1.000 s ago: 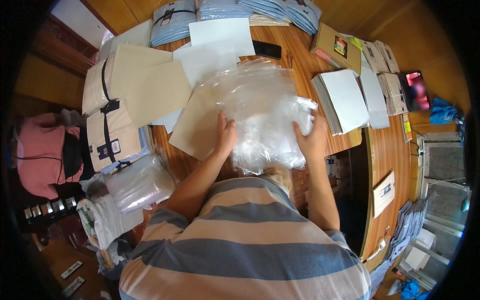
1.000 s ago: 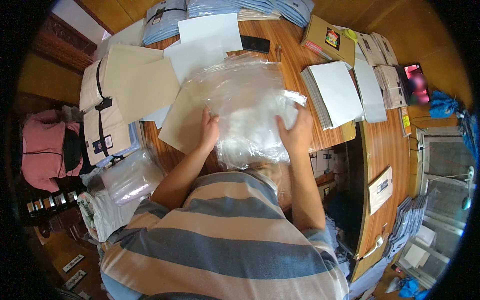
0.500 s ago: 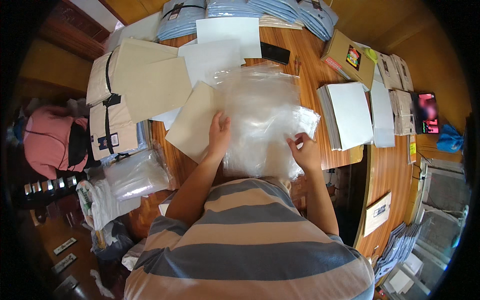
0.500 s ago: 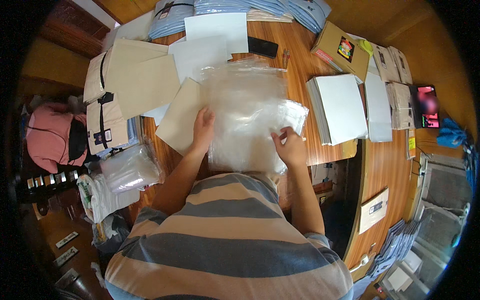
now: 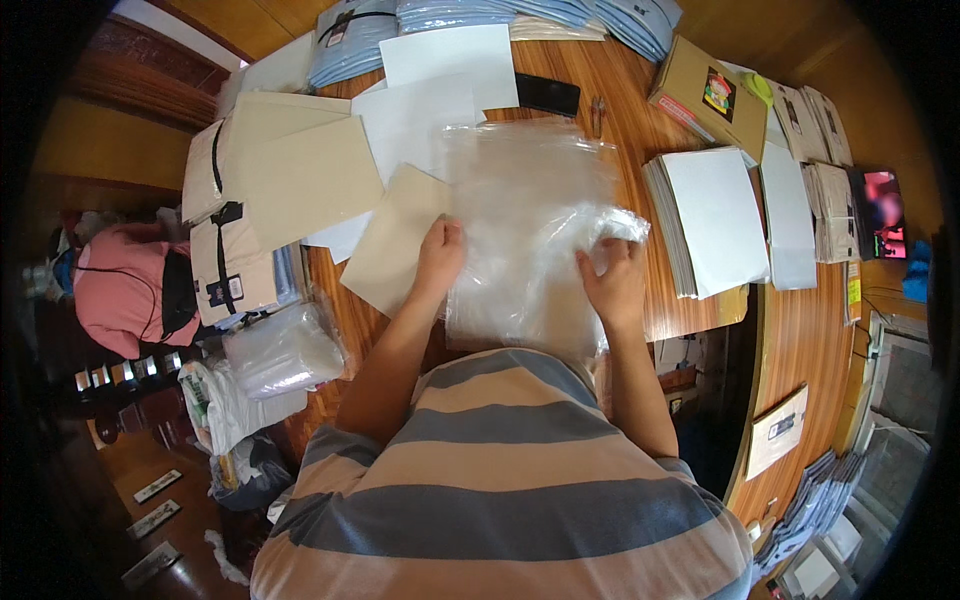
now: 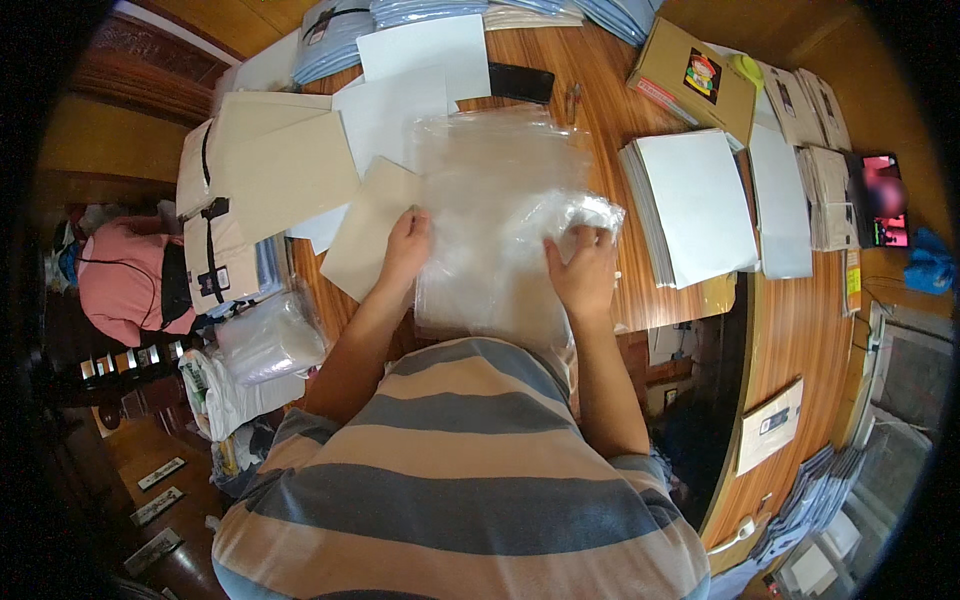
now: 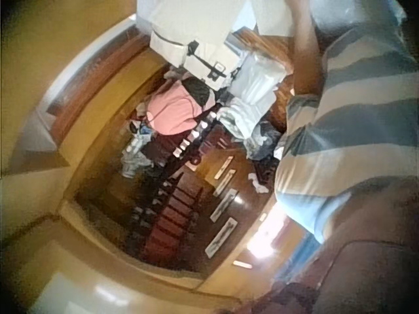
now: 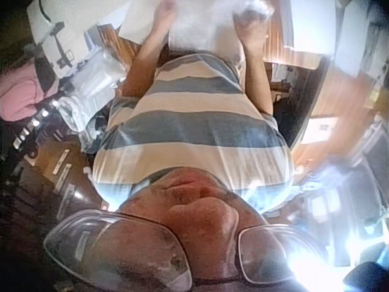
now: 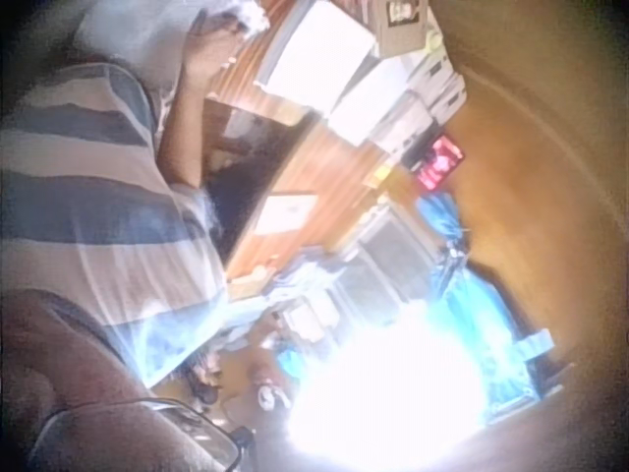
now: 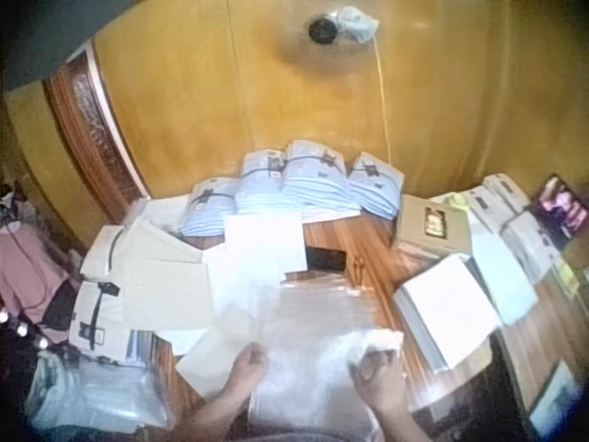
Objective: The person sorts through a stack of clear plastic bags, picking them up, shaking them out, and laying them down on a wooden surface while other packed textile goods and papers are visible around the workspace.
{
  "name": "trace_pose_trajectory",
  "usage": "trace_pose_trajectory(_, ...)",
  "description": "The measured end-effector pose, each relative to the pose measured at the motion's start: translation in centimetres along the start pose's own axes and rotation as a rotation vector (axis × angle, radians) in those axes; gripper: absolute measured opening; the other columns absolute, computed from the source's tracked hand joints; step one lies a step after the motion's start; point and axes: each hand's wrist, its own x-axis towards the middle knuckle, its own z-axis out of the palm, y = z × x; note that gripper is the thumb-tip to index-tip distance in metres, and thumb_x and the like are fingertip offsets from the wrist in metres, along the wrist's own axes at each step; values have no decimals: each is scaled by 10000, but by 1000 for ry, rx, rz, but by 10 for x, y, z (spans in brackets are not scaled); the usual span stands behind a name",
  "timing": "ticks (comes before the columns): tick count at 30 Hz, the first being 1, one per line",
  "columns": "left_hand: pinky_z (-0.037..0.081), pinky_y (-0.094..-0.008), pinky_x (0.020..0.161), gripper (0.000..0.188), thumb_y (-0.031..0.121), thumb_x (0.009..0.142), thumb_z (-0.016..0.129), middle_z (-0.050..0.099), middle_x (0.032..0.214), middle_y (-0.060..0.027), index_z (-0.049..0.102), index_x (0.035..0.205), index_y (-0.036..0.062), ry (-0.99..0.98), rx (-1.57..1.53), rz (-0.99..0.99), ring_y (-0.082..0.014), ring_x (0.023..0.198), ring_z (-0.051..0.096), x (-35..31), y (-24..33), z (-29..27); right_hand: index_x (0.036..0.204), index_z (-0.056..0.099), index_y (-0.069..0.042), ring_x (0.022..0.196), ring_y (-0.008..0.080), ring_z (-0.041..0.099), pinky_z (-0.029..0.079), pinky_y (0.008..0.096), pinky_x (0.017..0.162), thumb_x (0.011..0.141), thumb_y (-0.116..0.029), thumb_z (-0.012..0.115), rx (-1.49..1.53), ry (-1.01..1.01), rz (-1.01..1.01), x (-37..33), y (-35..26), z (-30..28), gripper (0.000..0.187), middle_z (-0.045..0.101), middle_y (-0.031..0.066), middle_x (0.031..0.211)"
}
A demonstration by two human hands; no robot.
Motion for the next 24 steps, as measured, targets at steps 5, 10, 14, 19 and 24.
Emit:
trace_pose_trajectory(5,508,-357,738,324,203,1020,605,639,872,-104,561,1246,-26,-82,-43,80,-187,817,615,5,3,2,1251,567,73,754,396,681,551,460,726,773,-227,851,260,-181,121,7,18,6,633,691,196,816)
trace_pose_trajectory(10,528,-313,726,389,183,986,659,685,975,-90,531,1290,-23,-330,-243,125,-168,856,658,18,2,-4,1253,559,129,828,329,731,584,388,797,697,-306,931,286,-60,260,43,7,-11,797,728,229,911)
trace_pose_trajectory(14,532,-315,738,368,204,960,702,693,1018,-89,586,1222,-27,-400,-207,-94,-174,864,661,37,34,-16,1287,563,111,849,261,740,583,345,740,723,-299,916,157,-79,163,65,16,8,782,721,198,877)
trace_pose_trajectory(19,499,-314,731,376,300,929,750,680,990,-50,655,1144,7,-298,-55,152,-139,829,601,84,23,-11,1303,548,103,835,246,731,580,332,724,715,-299,929,257,-159,161,65,0,12,808,714,178,868)
trace_pose_trajectory(24,480,-302,746,402,287,928,753,664,972,-33,641,1188,1,-397,-115,45,-126,861,572,57,36,-17,1324,489,126,830,262,724,580,348,753,717,-308,931,468,-14,274,68,22,22,866,729,220,970)
